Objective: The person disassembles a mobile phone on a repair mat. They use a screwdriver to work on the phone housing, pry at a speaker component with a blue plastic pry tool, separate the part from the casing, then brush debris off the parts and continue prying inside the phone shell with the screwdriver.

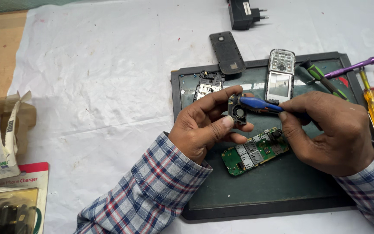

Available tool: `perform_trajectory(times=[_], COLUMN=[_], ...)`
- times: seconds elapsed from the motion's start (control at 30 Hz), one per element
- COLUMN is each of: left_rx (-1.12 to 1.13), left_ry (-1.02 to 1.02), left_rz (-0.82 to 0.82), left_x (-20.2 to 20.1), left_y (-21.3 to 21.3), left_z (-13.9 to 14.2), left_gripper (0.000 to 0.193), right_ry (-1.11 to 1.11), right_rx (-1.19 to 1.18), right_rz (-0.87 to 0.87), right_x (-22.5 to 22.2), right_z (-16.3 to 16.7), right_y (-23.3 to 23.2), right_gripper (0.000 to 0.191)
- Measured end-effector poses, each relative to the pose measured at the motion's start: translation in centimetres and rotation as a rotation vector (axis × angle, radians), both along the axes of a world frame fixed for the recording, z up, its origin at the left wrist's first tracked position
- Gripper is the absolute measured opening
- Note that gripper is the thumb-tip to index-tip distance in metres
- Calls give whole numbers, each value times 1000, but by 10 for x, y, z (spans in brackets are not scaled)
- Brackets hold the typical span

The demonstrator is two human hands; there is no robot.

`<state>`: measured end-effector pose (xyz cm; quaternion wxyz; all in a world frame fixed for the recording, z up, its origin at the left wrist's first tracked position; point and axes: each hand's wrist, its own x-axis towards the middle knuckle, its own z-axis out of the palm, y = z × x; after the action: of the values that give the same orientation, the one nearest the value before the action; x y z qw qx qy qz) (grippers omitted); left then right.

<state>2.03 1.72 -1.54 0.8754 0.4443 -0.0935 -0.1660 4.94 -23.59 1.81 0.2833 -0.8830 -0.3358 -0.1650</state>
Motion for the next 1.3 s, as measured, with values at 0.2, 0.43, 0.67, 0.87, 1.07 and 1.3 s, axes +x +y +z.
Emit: perform_trajectory(times=[0.2, 0.43, 0.67, 0.87, 1.07, 1.3], left_rx=[7, -1, 7, 46, 39, 26], left_ry=[14, 15, 40, 24, 35, 75], left_rz=[17, 11, 4, 12, 18, 33], left_x=[0, -1, -1, -2, -5, -5], left_y=[0, 0, 0, 0, -1, 0], left_z=[0, -1, -2, 0, 0, 3], left_gripper=[60, 59, 56, 56, 56, 56], right_ry=[5, -8, 8, 5, 26, 61], right_rx=[-6, 1, 14, 35, 52, 115], right_rz=[13, 3, 12, 83, 28, 150], right_x=[-1, -1, 0, 2, 1, -5], right_z=[1, 3, 4, 4, 2, 1], right_y=[2, 3, 3, 2, 1, 1], right_gripper=[15, 16, 15, 16, 16, 21])
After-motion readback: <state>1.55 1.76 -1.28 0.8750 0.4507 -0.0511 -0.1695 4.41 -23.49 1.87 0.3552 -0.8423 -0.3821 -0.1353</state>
